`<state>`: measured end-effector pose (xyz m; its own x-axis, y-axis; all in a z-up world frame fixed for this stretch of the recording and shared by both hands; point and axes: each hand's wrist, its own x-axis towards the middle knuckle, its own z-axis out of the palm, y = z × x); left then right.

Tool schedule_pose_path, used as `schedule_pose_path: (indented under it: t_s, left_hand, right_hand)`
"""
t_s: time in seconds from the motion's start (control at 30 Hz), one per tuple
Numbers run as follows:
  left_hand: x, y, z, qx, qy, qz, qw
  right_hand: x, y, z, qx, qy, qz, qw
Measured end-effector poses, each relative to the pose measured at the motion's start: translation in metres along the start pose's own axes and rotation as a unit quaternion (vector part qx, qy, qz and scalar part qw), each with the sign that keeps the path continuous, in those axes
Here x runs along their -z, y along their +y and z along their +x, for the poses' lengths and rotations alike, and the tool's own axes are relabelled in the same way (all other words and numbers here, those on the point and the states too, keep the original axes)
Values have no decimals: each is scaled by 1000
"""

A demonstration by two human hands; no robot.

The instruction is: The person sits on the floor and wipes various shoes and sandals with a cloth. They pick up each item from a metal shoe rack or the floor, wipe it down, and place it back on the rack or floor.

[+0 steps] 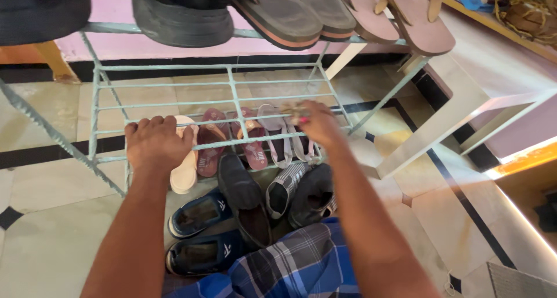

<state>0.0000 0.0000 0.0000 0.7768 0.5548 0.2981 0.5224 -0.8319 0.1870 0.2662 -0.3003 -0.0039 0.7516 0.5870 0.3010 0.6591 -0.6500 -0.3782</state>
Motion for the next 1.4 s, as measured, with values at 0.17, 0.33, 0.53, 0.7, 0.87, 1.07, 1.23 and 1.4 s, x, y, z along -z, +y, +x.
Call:
schedule_pose_path:
  t_s: [0.17,0.33,0.53,0.7,0.87,1.07,1.23,1.4]
  left_hand:
    - [0,2,-1,-2,-9,3,1000]
    - [0,7,2,1,-26,20,999]
    - [-3,3,1,-4,-17,24,1000]
    - [0,0,-1,0,-12,1,1000]
    - [3,-3,0,2,-11,-4,1000]
    - [3,-2,-2,-12,20,5,1000]
    - [0,-1,-5,-13,30,-4,999]
    - [0,-4,-3,-15,27,-8,999]
  right_hand:
    - [-46,-70,-2,112,19,-32,993]
    - [-44,-77,-7,130,17,27,991]
    - [-25,-19,4,137,-20,70,988]
    - [7,18,7,-8,-23,-48,999]
    - [-20,-15,-2,35,59,-41,997]
    - [-63,-125,-15,153,28,115,981]
    - [-61,-144,-28,193,64,57,978]
    - [-43,-112,-48,232,25,90,968]
